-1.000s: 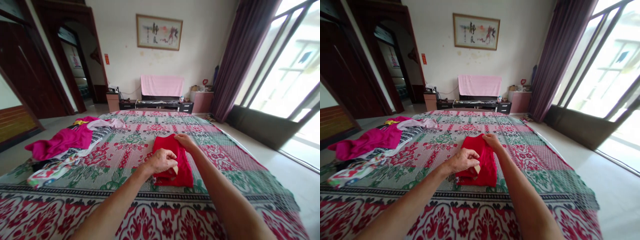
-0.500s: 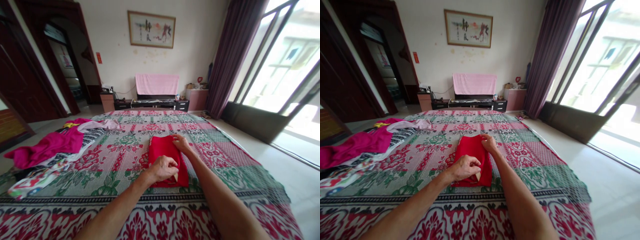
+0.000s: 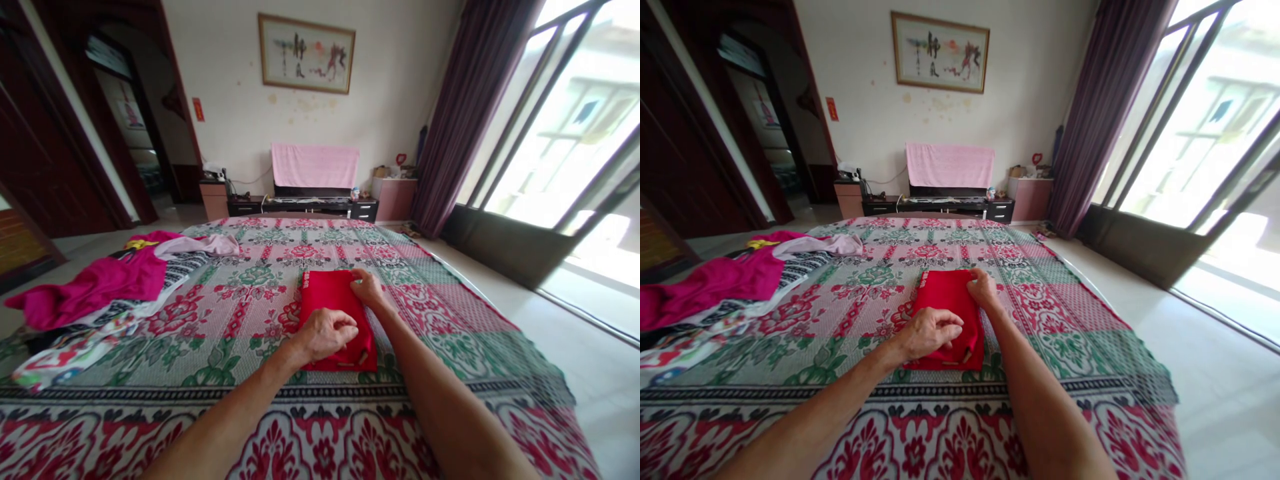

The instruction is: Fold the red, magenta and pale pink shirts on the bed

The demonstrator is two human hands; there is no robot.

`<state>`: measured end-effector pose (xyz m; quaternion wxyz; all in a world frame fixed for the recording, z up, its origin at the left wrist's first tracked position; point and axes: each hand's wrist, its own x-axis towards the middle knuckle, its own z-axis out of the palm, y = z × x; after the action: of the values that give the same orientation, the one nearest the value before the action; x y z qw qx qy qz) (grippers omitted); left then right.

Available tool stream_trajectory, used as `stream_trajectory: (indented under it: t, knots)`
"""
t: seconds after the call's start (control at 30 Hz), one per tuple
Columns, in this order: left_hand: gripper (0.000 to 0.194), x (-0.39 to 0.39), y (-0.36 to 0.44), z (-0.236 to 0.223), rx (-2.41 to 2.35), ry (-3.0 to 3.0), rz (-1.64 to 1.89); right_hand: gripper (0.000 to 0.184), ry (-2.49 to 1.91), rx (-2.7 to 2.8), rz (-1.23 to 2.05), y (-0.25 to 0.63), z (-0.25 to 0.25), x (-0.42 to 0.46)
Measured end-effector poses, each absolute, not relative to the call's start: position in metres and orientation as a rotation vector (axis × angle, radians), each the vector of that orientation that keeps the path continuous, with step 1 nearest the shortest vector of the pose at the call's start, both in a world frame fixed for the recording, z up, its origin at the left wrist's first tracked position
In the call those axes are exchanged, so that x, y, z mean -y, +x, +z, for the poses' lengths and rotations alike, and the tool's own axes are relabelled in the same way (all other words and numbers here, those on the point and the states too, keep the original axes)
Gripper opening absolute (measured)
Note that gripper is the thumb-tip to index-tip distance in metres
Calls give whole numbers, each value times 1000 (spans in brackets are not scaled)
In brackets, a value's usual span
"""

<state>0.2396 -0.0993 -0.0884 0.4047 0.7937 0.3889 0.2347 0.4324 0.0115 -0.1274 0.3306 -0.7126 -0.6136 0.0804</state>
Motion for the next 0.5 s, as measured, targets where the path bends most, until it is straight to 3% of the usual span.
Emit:
stream_trajectory:
  t: [0.17, 0.3, 0.5]
  knots:
    - [31, 92, 214, -91, -1434, 2325, 784, 41, -2001, 1564, 164, 436, -124, -9]
    - [36, 90, 190, -97, -1760, 2303, 518, 36, -2114, 1625, 191, 433, -116, -3]
    - [41, 96, 187, -99, -1800, 2206, 286, 25, -2168, 1726, 151, 426, -114, 1]
